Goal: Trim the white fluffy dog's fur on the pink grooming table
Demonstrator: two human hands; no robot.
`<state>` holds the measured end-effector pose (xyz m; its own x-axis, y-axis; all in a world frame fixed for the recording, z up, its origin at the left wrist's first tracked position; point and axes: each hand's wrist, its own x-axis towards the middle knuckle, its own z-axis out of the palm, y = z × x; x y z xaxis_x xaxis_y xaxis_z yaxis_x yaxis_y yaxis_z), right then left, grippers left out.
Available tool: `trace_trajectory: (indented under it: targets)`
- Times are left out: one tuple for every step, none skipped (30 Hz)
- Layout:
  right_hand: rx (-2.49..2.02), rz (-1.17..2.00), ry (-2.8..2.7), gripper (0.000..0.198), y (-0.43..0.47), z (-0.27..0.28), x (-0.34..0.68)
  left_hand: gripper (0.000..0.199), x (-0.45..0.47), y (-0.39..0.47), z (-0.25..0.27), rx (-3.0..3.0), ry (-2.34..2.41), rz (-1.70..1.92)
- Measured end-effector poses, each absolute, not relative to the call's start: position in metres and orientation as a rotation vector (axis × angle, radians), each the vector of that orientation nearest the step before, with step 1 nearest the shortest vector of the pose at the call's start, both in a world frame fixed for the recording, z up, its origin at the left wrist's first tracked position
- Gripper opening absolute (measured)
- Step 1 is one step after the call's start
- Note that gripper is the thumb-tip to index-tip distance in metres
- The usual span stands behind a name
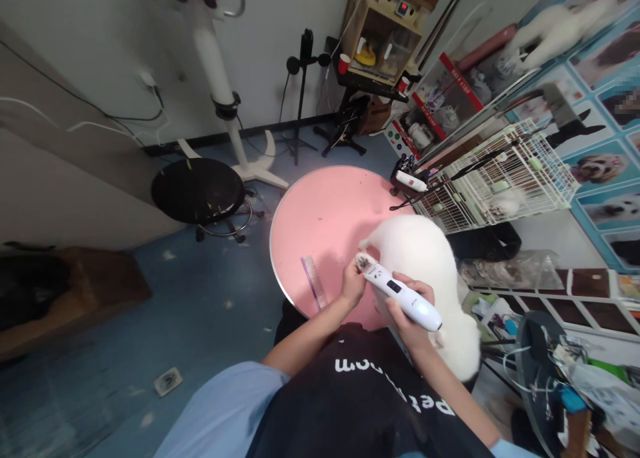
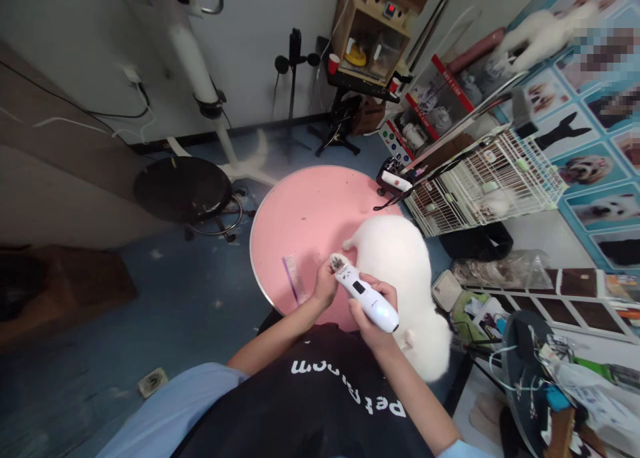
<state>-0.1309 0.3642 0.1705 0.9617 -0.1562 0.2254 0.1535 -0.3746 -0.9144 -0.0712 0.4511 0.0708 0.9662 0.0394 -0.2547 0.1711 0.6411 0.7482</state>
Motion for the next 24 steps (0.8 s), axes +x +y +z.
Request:
trace_trajectory:
  targets:
    - [-1.956,-0.388,0.004,0.039,0.366,0.171,-0.133,0.015,-0.072,0.453,0.07,0.899,0.265,-0.09]
    - [-1.981,-0.431,0.006,0.04,0.368,0.171,-0.134,0.016,-0.072,0.454,0.07,0.923,0.268,-0.096]
    - [-1.999,-0.457,0.008,0.041,0.369,0.169,-0.134,0.017,-0.073,0.455,0.069,0.94,0.266,-0.093]
    - [-2.008,-0.469,0.01,0.042,0.37,0.168,-0.133,0.018,-0.073,0.455,0.067,0.951,0.261,-0.085]
    - [-2.009,-0.466,0.01,0.043,0.37,0.165,-0.132,0.019,-0.074,0.455,0.066,0.956,0.256,-0.074]
    - [-2.0,-0.458,0.011,0.043,0.371,0.163,-0.131,0.021,-0.074,0.455,0.065,0.956,0.249,-0.062]
    - [-1.983,-0.448,0.015,0.043,0.37,0.16,-0.13,0.023,-0.075,0.454,0.064,0.953,0.24,-0.047]
    - [-1.963,-0.436,0.022,0.044,0.37,0.158,-0.129,0.026,-0.075,0.453,0.063,0.948,0.231,-0.032]
    - [-1.941,-0.426,0.03,0.044,0.369,0.156,-0.129,0.029,-0.075,0.453,0.062,0.942,0.223,-0.017]
    - [-1.919,-0.418,0.039,0.045,0.369,0.155,-0.129,0.031,-0.076,0.452,0.061,0.937,0.218,-0.004]
    - [-1.902,-0.411,0.05,0.045,0.369,0.154,-0.129,0.033,-0.076,0.451,0.061,0.933,0.213,0.007]
    - [-1.888,-0.411,0.061,0.046,0.369,0.154,-0.129,0.035,-0.077,0.45,0.06,0.93,0.207,0.015]
    - [-1.881,-0.412,0.069,0.046,0.369,0.154,-0.129,0.037,-0.077,0.45,0.06,0.927,0.202,0.023]
    - [-1.879,-0.415,0.076,0.047,0.37,0.155,-0.128,0.038,-0.078,0.449,0.059,0.925,0.197,0.03]
    - [-1.879,-0.42,0.078,0.047,0.371,0.155,-0.128,0.039,-0.078,0.448,0.059,0.924,0.193,0.038]
    - [-1.88,-0.423,0.076,0.047,0.372,0.156,-0.127,0.04,-0.079,0.447,0.058,0.923,0.192,0.044]
    - [-1.884,-0.424,0.07,0.047,0.373,0.157,-0.126,0.041,-0.079,0.446,0.057,0.927,0.195,0.05]
    - [-1.888,-0.423,0.062,0.046,0.374,0.157,-0.125,0.041,-0.08,0.445,0.057,0.936,0.201,0.053]
    - [-1.895,-0.418,0.053,0.046,0.374,0.158,-0.124,0.041,-0.081,0.445,0.056,0.947,0.207,0.056]
    - [-1.901,-0.413,0.044,0.045,0.374,0.159,-0.123,0.041,-0.081,0.445,0.056,0.958,0.209,0.058]
    - [-1.907,-0.403,0.033,0.044,0.374,0.16,-0.122,0.042,-0.082,0.445,0.055,0.965,0.206,0.06]
    - [-1.911,-0.391,0.023,0.044,0.374,0.161,-0.122,0.044,-0.082,0.445,0.055,0.969,0.198,0.06]
    - [-1.913,-0.385,0.014,0.043,0.373,0.162,-0.122,0.045,-0.082,0.445,0.055,0.97,0.19,0.06]
    - [-1.914,-0.385,0.004,0.042,0.373,0.163,-0.122,0.045,-0.082,0.445,0.055,0.971,0.184,0.06]
